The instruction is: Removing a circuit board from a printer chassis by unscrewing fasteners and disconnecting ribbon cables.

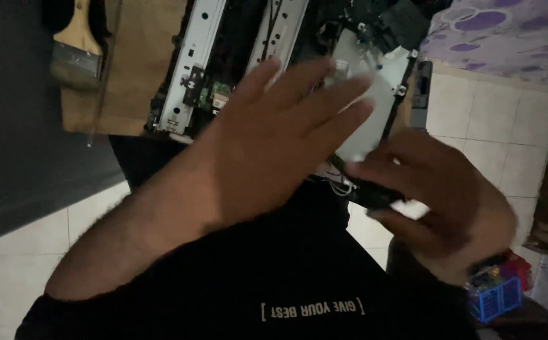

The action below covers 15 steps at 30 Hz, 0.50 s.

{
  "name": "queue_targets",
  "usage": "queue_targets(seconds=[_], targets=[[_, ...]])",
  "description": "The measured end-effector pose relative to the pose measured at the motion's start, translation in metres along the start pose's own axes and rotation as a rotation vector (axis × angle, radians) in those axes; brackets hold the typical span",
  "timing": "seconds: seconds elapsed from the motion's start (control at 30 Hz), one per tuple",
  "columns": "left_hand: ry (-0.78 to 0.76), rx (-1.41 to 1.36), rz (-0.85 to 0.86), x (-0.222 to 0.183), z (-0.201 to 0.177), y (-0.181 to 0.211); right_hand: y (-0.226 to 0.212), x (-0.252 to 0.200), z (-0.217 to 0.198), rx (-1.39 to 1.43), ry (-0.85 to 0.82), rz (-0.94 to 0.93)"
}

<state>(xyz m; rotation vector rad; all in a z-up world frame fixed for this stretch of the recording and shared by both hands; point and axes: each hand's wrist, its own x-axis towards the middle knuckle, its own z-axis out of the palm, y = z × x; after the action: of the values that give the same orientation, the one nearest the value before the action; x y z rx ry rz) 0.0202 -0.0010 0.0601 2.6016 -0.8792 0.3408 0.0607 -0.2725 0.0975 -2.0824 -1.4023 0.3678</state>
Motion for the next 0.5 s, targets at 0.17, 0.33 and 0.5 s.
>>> queue_targets(seconds=[0.17, 0.33, 0.5], targets=[[-0.265, 0.015, -0.093, 0.014, -0.006, -0.005, 0.002, 0.032, -0.016, -0.35, -0.06, -0.052], [0.377, 0.123, -0.135, 0.006, -0.034, 0.001, -0.013, 0.04, -0.001, -0.583, 0.477, -0.134], [0.456, 0.31, -0.114, 0.005, -0.039, -0.002, 0.0, 0.026, 0.063, -0.264, 0.908, 0.048]])
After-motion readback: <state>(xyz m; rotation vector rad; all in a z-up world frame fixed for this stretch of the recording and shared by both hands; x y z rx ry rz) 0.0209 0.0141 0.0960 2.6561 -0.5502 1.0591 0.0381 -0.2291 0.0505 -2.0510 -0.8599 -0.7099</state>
